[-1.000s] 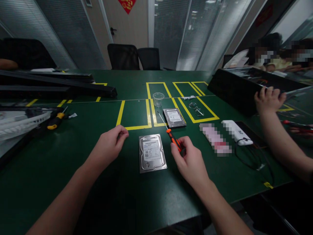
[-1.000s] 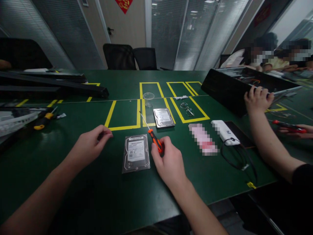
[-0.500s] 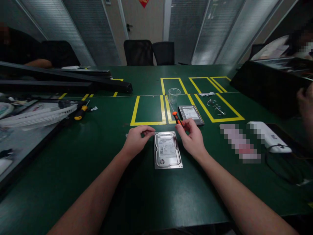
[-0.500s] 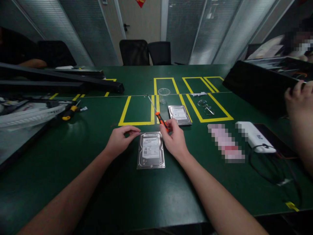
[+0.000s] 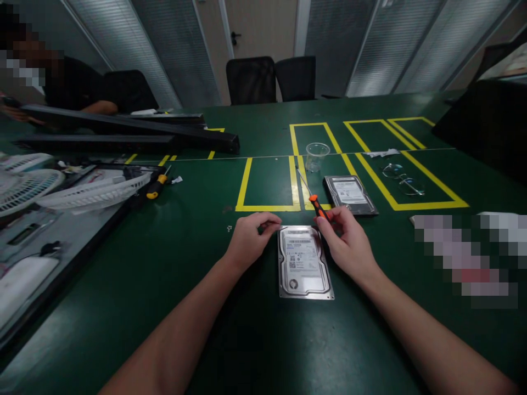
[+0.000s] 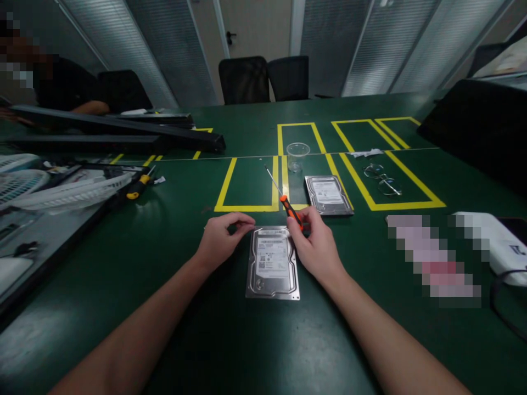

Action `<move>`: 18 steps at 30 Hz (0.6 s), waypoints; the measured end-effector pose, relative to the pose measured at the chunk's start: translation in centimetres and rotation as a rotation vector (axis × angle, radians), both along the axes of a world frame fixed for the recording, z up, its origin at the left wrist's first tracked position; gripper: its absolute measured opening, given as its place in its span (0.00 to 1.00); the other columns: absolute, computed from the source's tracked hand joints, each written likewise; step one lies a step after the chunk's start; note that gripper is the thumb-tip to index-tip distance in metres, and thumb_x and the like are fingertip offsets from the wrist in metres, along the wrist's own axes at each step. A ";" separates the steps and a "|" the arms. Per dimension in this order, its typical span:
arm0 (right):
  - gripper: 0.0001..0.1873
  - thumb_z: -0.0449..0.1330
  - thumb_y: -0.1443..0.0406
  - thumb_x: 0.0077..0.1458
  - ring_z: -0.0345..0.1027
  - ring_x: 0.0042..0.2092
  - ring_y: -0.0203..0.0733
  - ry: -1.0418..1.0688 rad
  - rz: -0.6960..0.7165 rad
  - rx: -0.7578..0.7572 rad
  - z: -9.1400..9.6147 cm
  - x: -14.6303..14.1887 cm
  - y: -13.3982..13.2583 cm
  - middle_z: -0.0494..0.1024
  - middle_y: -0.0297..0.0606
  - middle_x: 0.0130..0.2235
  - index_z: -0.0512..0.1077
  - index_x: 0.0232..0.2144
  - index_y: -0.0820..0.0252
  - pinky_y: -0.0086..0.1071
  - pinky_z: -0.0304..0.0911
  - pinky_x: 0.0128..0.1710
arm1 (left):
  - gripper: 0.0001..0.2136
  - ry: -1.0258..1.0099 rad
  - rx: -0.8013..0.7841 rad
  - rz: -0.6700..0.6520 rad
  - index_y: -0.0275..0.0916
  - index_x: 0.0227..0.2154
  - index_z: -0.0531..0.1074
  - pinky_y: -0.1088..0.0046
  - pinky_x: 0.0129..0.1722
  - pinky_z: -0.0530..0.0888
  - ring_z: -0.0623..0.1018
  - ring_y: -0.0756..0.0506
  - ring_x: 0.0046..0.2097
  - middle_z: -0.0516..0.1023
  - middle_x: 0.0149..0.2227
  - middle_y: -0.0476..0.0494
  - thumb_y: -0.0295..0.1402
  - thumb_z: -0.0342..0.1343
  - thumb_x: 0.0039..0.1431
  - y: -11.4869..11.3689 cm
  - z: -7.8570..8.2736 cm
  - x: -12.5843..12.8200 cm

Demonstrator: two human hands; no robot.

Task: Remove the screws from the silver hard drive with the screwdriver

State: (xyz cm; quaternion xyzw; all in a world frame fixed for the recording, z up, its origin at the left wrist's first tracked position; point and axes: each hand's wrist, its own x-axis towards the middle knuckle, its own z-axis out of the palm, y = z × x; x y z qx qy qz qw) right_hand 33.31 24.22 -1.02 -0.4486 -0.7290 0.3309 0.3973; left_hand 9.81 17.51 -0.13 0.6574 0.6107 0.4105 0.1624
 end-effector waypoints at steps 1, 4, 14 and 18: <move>0.13 0.61 0.52 0.66 0.70 0.36 0.40 -0.003 0.004 0.002 0.1 0.0 0.0 0.76 0.34 0.36 0.70 0.40 0.55 0.35 0.62 0.36 | 0.04 0.013 0.000 -0.008 0.41 0.38 0.82 0.66 0.45 0.79 0.83 0.45 0.40 0.86 0.39 0.45 0.29 0.61 0.64 0.0 0.0 0.0; 0.13 0.61 0.53 0.66 0.71 0.38 0.41 -0.003 0.007 0.008 0.2 0.1 0.0 0.76 0.35 0.37 0.70 0.40 0.55 0.35 0.62 0.38 | 0.06 0.027 -0.005 -0.022 0.41 0.39 0.82 0.64 0.47 0.80 0.84 0.44 0.43 0.87 0.41 0.44 0.31 0.60 0.66 -0.1 0.0 0.1; 0.13 0.63 0.53 0.65 0.69 0.36 0.40 0.043 0.004 -0.004 -0.4 0.4 0.6 0.75 0.33 0.36 0.69 0.38 0.54 0.36 0.62 0.36 | 0.07 0.055 0.012 -0.011 0.41 0.42 0.83 0.64 0.48 0.81 0.85 0.44 0.43 0.88 0.42 0.45 0.29 0.60 0.67 -0.1 -0.6 -0.3; 0.13 0.63 0.53 0.65 0.70 0.36 0.41 0.058 0.016 -0.020 -0.4 0.4 0.6 0.75 0.34 0.35 0.69 0.37 0.54 0.36 0.62 0.35 | 0.08 0.048 0.013 -0.010 0.42 0.41 0.84 0.65 0.47 0.81 0.86 0.44 0.43 0.88 0.41 0.46 0.28 0.60 0.66 0.0 -0.7 -0.3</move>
